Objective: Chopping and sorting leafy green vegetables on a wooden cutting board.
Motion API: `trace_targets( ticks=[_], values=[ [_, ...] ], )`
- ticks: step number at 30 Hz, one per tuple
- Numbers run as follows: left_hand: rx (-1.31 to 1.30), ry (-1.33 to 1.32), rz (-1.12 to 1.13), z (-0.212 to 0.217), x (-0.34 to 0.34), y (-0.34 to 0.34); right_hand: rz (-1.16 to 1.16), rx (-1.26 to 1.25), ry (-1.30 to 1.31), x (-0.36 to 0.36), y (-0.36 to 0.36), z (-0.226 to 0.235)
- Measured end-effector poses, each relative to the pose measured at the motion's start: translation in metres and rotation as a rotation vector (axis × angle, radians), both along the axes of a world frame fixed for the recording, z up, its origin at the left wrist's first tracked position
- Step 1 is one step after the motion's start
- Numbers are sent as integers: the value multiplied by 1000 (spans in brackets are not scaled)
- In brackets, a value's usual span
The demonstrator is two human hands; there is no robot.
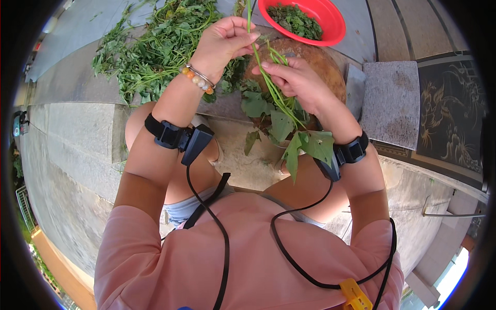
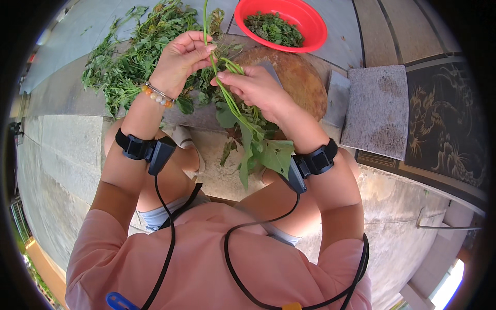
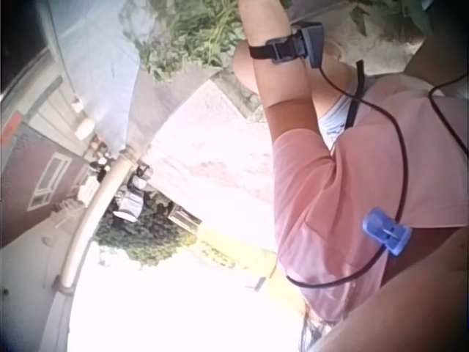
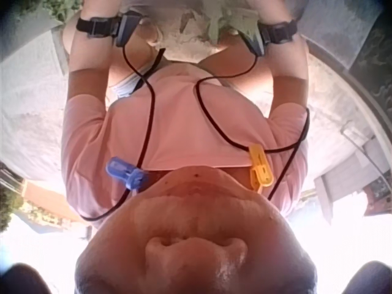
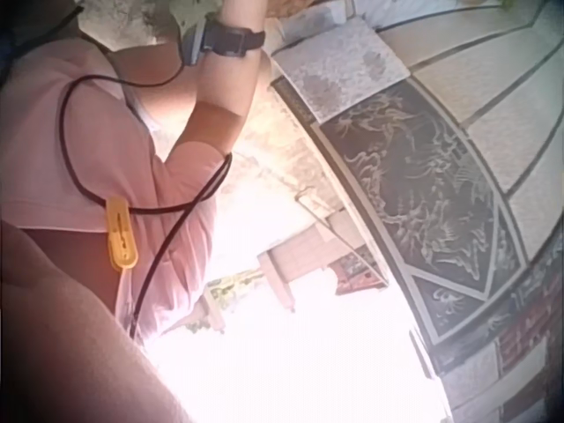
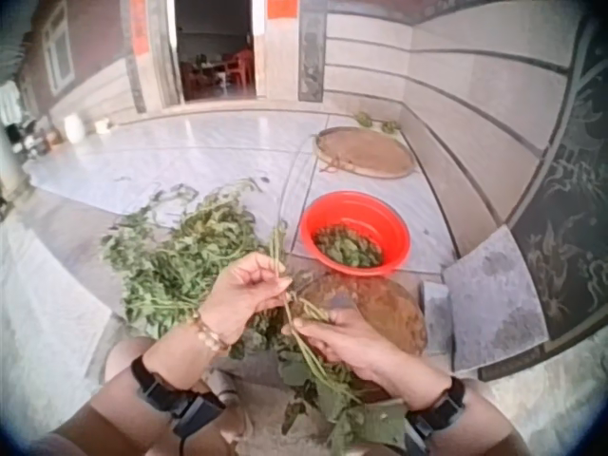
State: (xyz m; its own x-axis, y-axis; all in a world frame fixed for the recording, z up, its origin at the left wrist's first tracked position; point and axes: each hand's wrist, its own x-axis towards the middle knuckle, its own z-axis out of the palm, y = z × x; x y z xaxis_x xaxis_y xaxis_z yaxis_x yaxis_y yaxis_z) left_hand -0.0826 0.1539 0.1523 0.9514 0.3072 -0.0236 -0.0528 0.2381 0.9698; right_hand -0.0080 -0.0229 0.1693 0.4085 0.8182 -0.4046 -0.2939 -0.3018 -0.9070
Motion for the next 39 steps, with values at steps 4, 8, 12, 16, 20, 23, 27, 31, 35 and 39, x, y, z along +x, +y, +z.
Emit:
trace_targets(
  ticks=[4,8,12,16,20,23,27,31,35,39],
  values=[
    [24,35,69,3,1,-2,-3,3,-10,2,-2,2],
    [22,63,57,2,0,-1,9,-9,-250,3,0,-9],
    [-127,75,14,-6,1,2,29,42,-782,4,1,-19],
    [-230,19,-50,-8,1,4,-101,-21,-881,9,4,-26],
    [-179,-70,-95,0,-1,-14,-370,-10,-594,34,5,-33],
    [-185,-126,-72,8,-2,-10,-667,-58,-270,54,-3,-27],
    [-189,-193,138,20,-14,45,-522,111,-13,64,-23,6],
    [-381,-238,585,68,-46,91,-293,67,-15,55,-46,34],
    [-435,-410,743,78,-140,195,169,189,303,42,-46,35],
    [-1003,-155,1040,55,-234,258,118,36,306,14,-31,-2]
  ],
)
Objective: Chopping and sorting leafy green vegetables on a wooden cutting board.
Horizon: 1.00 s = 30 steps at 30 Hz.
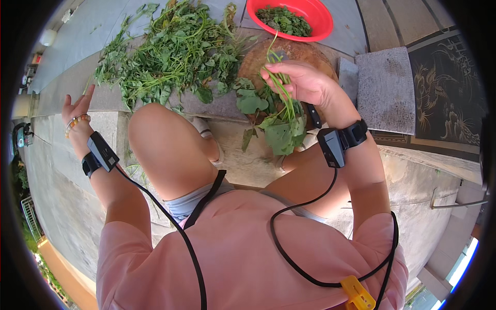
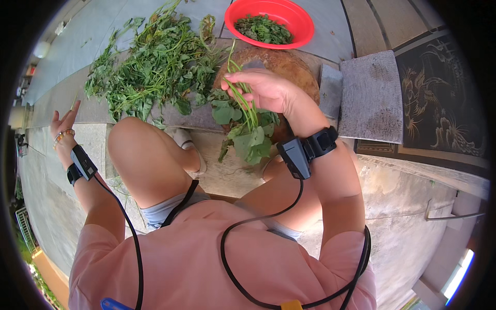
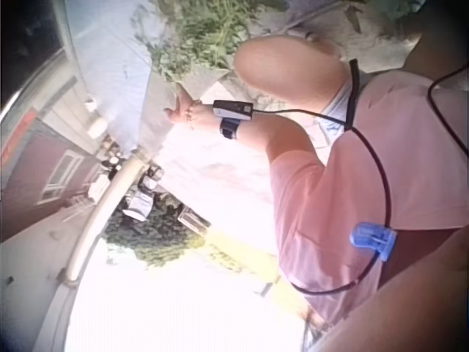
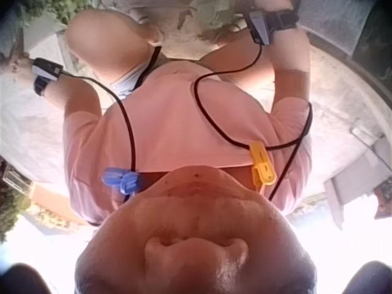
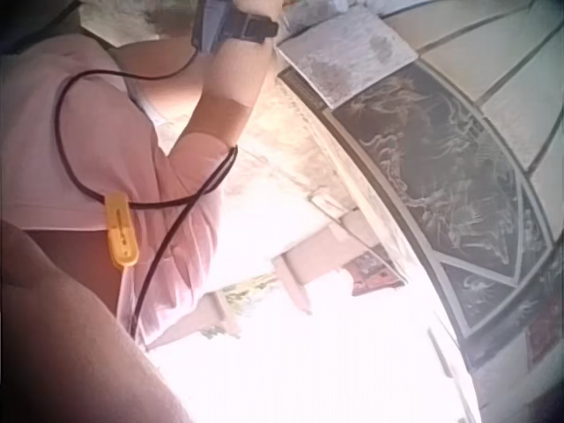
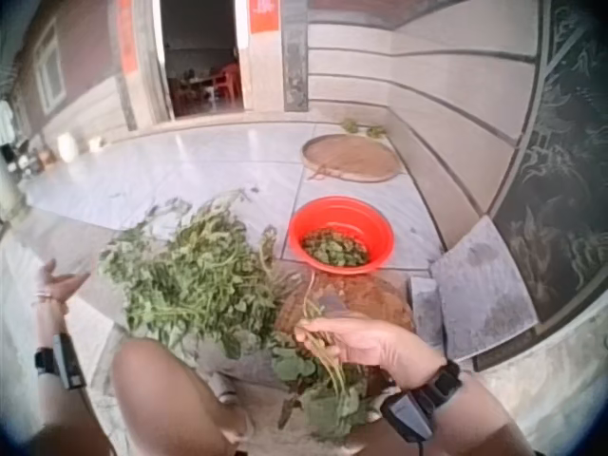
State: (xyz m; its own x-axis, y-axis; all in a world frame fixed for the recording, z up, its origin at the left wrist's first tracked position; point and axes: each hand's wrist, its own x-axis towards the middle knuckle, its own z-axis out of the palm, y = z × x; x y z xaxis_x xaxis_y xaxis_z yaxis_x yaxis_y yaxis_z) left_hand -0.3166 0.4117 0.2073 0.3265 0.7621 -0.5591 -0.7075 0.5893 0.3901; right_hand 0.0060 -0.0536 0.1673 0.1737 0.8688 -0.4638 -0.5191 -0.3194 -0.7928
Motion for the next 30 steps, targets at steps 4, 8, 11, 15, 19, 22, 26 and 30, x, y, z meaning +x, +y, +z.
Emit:
trace_targets(
  ticks=[4,8,11,15,19,22,26,30],
  values=[
    [559,427,-38,11,29,-88,-15,-205,-129,6,12,-83],
    [791,316,-604,-2,123,-189,-114,-378,-508,19,8,-109],
    [833,448,-1078,-54,182,-254,-65,-421,-770,26,11,-119],
    [1365,949,-1182,-179,227,-307,133,-469,-1026,12,33,-98],
    [1264,1362,-1108,-186,248,-366,-191,-391,-692,27,14,-116],
    [1322,1421,-990,-181,248,-377,-329,-239,-485,38,-1,-120],
    [1247,1516,-1202,-169,261,-400,-276,-445,-591,56,-22,-112],
    [1250,1728,-980,-185,275,-427,236,-890,-1287,56,-35,-98]
  ],
)
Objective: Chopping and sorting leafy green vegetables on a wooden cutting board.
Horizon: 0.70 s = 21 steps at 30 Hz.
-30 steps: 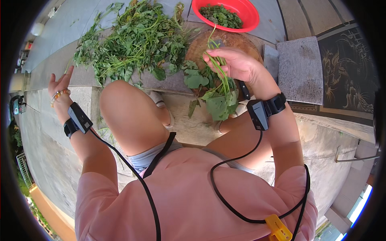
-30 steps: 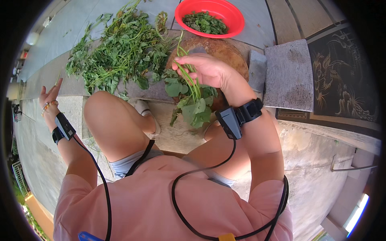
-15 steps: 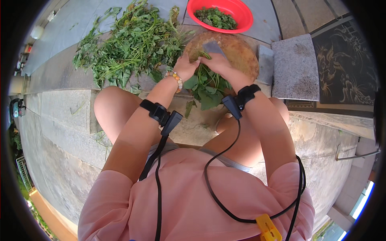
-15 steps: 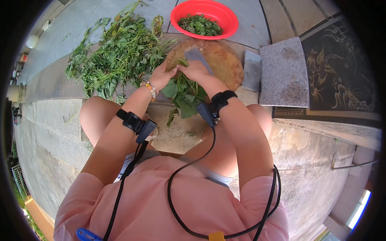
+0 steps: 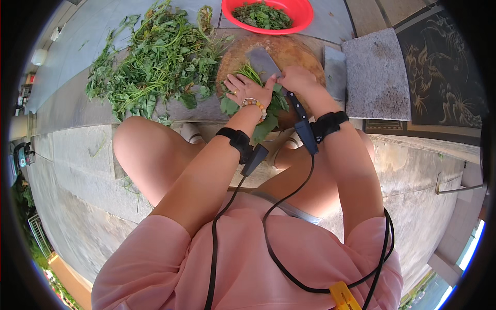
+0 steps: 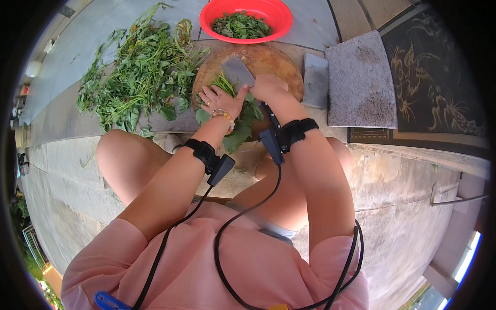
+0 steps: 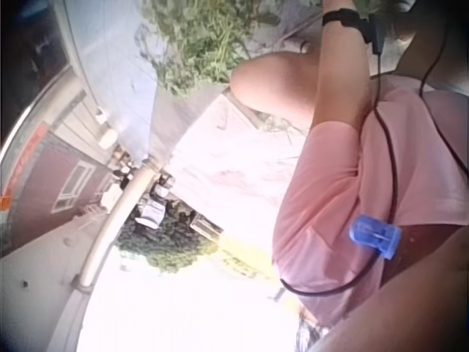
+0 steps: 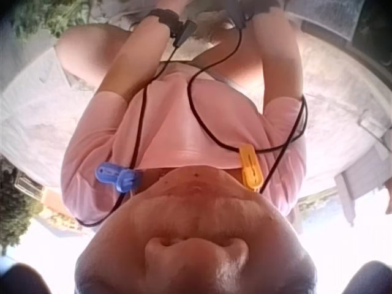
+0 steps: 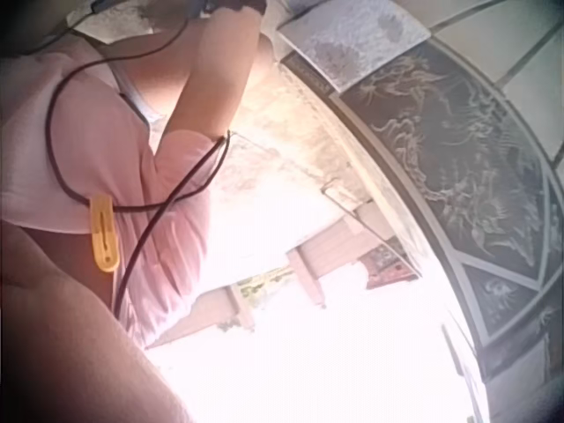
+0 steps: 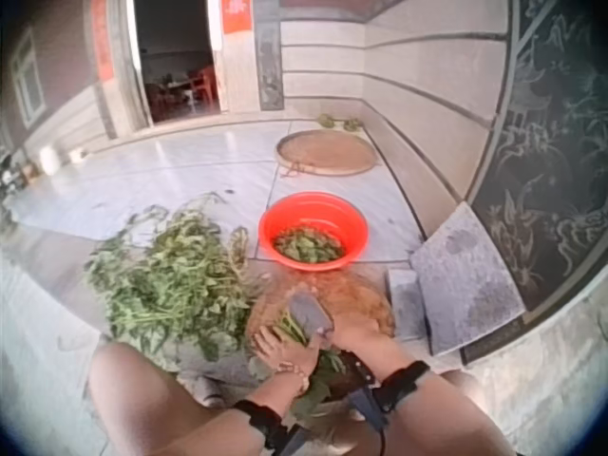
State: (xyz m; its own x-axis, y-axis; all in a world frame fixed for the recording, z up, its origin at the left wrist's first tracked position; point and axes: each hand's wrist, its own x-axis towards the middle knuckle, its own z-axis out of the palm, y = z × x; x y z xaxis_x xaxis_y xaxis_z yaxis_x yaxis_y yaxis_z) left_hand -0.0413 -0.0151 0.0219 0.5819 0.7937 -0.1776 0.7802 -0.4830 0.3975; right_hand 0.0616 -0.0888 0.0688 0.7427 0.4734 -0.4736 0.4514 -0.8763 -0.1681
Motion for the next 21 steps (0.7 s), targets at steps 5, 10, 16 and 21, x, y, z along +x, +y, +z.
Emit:
trace_targets(
  ticks=[5,10,16,21],
  values=[
    [129,47,-38,-4,1,-6,110,-206,31,-13,-20,17],
    [202,-145,-127,-12,-1,9,115,-79,71,-7,-28,-7],
    [171,-163,-226,-8,2,19,-13,111,48,16,-47,15],
    [131,-196,-436,-11,16,25,-183,240,-27,27,-75,48]
  ],
)
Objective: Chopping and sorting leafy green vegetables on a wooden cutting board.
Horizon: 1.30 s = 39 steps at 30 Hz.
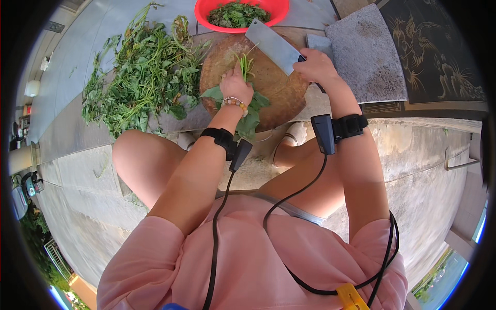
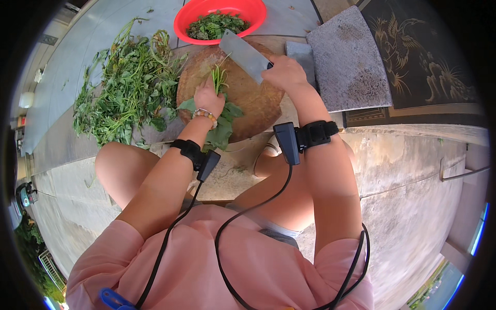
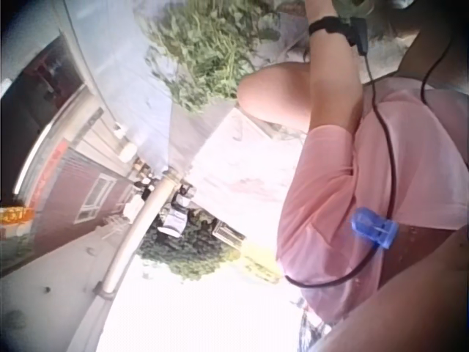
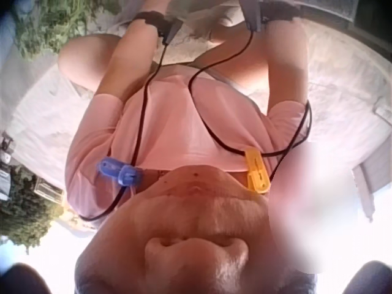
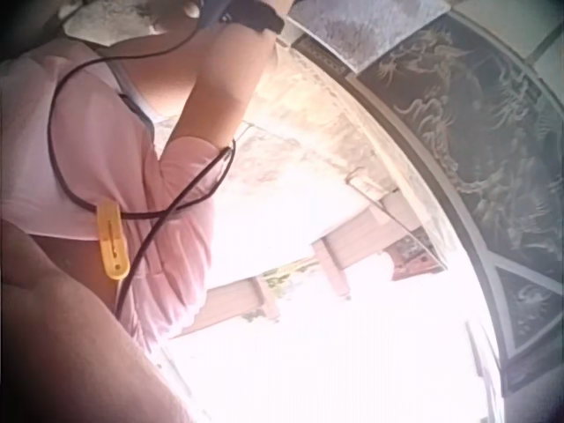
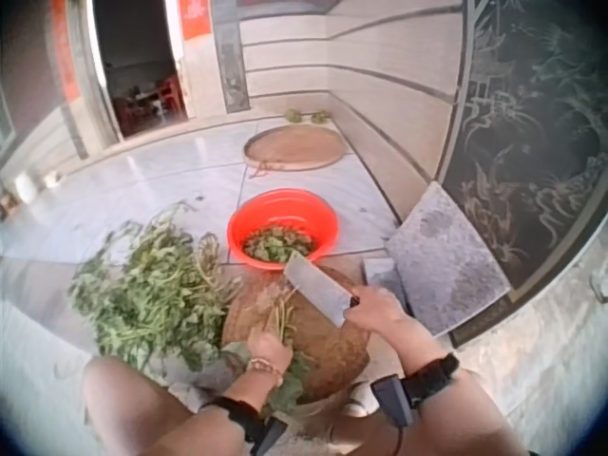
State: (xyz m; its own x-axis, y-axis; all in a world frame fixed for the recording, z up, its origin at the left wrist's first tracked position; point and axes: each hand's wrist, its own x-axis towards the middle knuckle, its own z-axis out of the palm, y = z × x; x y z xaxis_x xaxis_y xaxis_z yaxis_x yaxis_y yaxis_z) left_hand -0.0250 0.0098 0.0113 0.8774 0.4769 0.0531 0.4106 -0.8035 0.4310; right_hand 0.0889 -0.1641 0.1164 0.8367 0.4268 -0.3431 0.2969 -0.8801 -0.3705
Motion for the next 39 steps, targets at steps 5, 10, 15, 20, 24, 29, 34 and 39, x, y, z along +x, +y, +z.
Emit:
trace_targets(
  ticks=[5,10,15,20,24,29,34,39],
  values=[
    [-16,-125,-332,-9,19,3,-36,205,-219,-4,-8,0],
    [65,63,-311,5,21,4,-41,361,-353,-24,2,6],
    [172,193,-251,16,19,-3,72,254,-335,-40,14,2],
    [144,245,-254,19,23,0,151,84,-231,-48,18,-22],
    [1,15,-156,15,22,-3,158,76,-226,-46,21,-31],
    [107,-124,-221,2,16,-3,212,72,-239,-49,24,-26],
    [34,-283,-441,-3,8,7,138,118,-301,-44,15,-20],
    [-15,-339,-454,-5,6,7,159,37,-279,-50,16,-29]
  ],
)
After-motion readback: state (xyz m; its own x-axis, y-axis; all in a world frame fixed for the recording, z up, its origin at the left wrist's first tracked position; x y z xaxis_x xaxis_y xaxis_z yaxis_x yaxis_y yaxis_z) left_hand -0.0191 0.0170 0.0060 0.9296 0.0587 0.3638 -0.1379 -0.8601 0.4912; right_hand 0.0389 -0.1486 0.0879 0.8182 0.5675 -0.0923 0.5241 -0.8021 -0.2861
